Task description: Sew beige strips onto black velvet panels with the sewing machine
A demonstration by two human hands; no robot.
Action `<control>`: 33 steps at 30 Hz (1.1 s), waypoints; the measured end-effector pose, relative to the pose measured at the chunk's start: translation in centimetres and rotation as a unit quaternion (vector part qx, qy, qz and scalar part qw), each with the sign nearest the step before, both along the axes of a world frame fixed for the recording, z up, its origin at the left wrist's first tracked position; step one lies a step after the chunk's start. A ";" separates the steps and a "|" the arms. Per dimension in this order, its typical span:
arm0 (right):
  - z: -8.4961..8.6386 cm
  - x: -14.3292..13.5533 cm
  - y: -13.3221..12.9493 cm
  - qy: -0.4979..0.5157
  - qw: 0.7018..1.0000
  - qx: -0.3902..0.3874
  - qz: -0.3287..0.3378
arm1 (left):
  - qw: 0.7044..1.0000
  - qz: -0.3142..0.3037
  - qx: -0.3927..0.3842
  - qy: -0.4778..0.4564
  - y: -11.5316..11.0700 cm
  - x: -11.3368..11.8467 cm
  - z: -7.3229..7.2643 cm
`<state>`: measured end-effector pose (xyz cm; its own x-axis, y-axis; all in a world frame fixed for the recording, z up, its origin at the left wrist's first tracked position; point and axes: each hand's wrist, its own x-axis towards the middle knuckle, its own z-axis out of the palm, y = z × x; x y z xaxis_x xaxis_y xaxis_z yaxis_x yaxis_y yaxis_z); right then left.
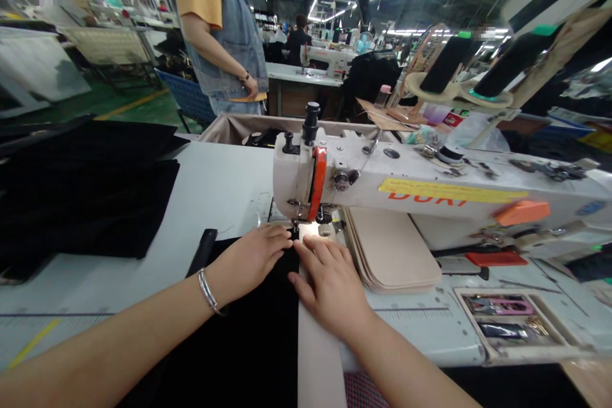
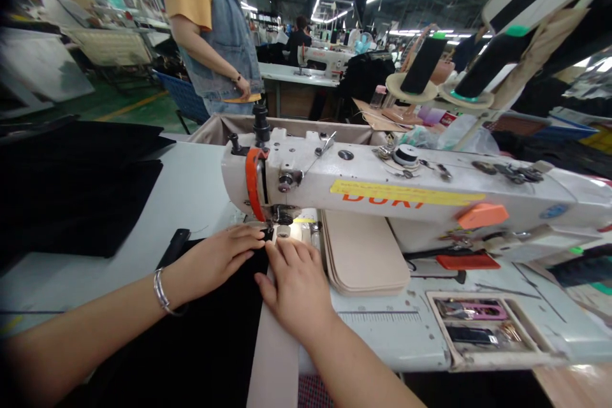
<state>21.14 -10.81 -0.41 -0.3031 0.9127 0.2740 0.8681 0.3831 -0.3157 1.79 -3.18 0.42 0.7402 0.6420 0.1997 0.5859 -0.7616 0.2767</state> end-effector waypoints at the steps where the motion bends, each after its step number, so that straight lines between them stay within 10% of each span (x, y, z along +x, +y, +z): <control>1: 0.0 0.0 0.1 -0.001 1.000 0.002 -0.003 | 1.000 -0.001 -0.001 0.002 0.1 0.0 0.1; 6: 0.7 0.1 -1.3 0.002 1.000 -0.007 -0.009 | 0.999 -0.008 -0.015 0.048 -1.5 -1.0 1.2; 16: -0.7 0.8 -14.4 0.044 0.991 0.078 0.097 | 0.980 -0.173 0.076 0.067 -16.0 -4.8 0.3; 33: -2.8 -2.1 -14.7 0.058 0.964 0.260 0.028 | 0.992 -0.076 0.059 0.081 -13.0 -2.7 1.0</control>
<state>19.07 -25.49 -3.21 -0.2887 0.6261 0.7243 0.8117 0.5613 -0.1616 -0.96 -16.17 1.46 0.8553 0.4994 0.1382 0.4909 -0.8663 0.0923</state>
